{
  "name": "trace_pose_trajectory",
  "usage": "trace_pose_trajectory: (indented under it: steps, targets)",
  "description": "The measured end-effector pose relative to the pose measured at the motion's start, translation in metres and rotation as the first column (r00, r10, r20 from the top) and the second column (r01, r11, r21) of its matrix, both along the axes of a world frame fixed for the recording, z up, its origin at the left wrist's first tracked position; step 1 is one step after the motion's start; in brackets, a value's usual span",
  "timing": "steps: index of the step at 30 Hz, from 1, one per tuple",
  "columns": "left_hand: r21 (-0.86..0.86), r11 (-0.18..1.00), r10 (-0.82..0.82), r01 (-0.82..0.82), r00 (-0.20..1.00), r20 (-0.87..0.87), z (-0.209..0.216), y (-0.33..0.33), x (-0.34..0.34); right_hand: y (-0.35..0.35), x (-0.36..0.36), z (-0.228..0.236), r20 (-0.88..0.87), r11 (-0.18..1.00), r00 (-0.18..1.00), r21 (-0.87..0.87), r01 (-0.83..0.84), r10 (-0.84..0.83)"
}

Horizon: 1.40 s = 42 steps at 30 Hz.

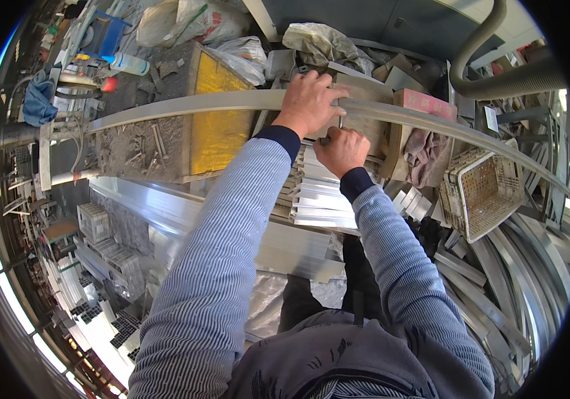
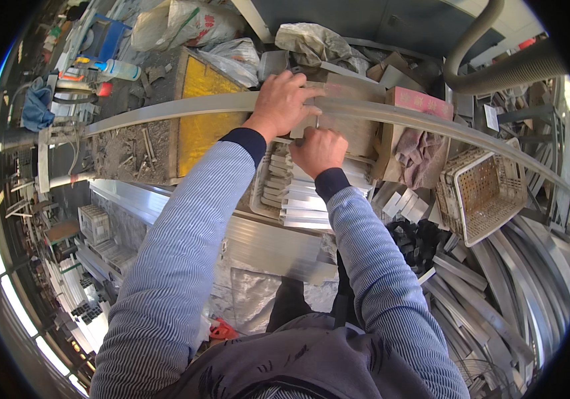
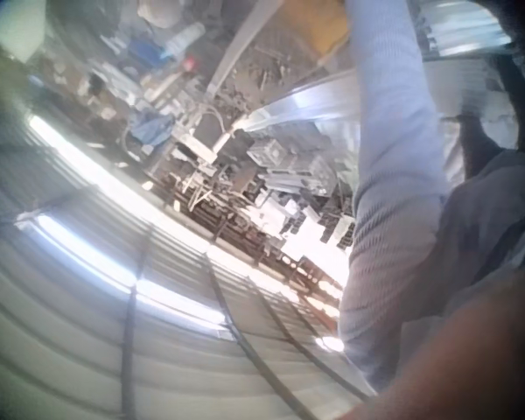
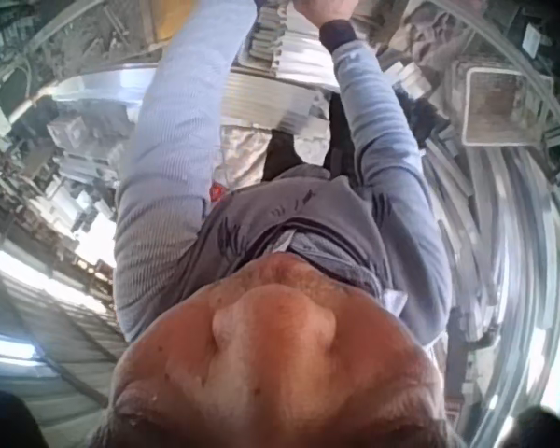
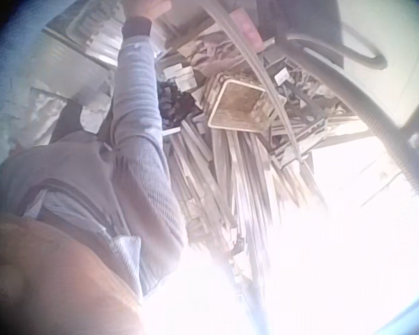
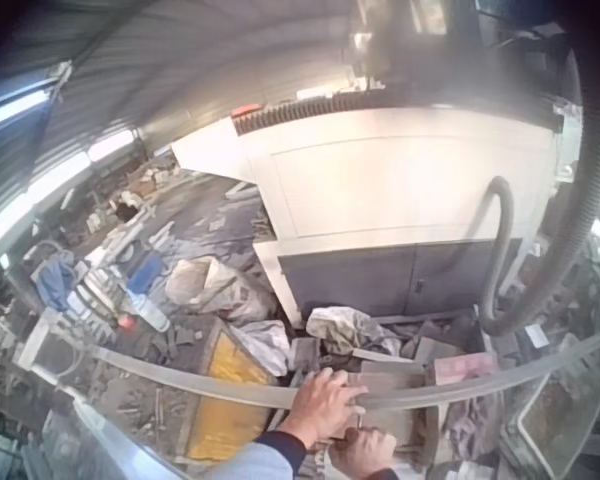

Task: The person operates a digital cutting machine to cut an aluminum profile, then measures the cut piece with a tape measure and places it into a plastic basket. The person repeats the process with another aluminum profile, measuring and organizing the cut pieces.

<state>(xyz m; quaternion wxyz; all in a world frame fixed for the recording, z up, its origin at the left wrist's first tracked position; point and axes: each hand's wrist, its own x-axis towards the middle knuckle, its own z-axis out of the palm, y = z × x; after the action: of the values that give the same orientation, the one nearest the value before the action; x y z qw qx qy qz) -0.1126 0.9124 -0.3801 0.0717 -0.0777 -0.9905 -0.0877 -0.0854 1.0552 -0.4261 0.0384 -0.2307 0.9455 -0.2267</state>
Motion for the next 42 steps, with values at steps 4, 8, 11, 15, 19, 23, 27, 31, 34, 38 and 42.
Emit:
trace_pose_trajectory:
  steps: [4, 8, 11, 15, 19, 23, 27, 31, 34, 38, 42]
  targets:
    - [-0.013, 1.0, 0.003, -0.002, 0.999, 0.034, 0.003, 0.0, 0.0, -0.001, 0.0, 0.001, 0.024, 1.0, 1.0, -0.012, 0.017, -0.017]
    - [-0.036, 0.999, 0.023, -0.019, 0.994, 0.111, 0.004, 0.002, -0.002, 0.0, 0.0, 0.0, 0.023, 1.0, 1.0, 0.003, 0.012, -0.013]
    - [-0.006, 1.0, 0.011, -0.011, 0.995, 0.104, 0.0, 0.001, -0.003, 0.002, -0.001, -0.005, 0.044, 1.0, 0.999, 0.011, 0.02, -0.02]
    - [-0.01, 1.0, -0.016, 0.016, 0.999, 0.029, -0.003, 0.0, -0.002, 0.002, -0.001, -0.008, 0.037, 0.998, 0.999, 0.061, -0.011, 0.009]
    - [-0.079, 0.996, 0.032, -0.031, 0.999, 0.013, -0.003, 0.002, 0.003, 0.001, 0.001, -0.005, -0.098, 1.0, 0.995, -0.024, -0.002, 0.0]
    - [-0.024, 0.999, 0.046, -0.045, 0.999, 0.029, 0.002, 0.005, 0.003, 0.003, -0.001, -0.001, -0.109, 0.999, 0.994, -0.029, -0.028, 0.025]
    - [0.011, 0.994, 0.112, -0.112, 0.993, -0.024, 0.02, 0.007, 0.016, 0.006, -0.001, 0.001, -0.092, 0.997, 0.993, -0.03, -0.077, 0.074]
    - [0.247, 0.94, 0.277, -0.236, 0.949, -0.148, 0.033, 0.019, 0.072, 0.008, -0.001, 0.0, -0.062, 0.996, 0.994, -0.005, -0.091, 0.091]
    - [0.383, 0.864, 0.409, -0.326, 0.899, -0.156, 0.016, 0.041, 0.181, 0.008, -0.004, -0.002, -0.049, 0.993, 0.992, -0.001, -0.12, 0.12]
    - [0.356, 0.59, 0.642, -0.725, 0.688, 0.339, -0.03, 0.105, 0.413, 0.006, -0.008, -0.007, -0.06, 0.993, 0.991, 0.036, -0.115, 0.117]
    - [0.099, -0.381, 0.588, -0.919, -0.158, 0.793, -0.048, 0.227, 0.643, 0.006, -0.012, -0.013, -0.1, 0.981, 0.982, 0.132, -0.144, 0.158]
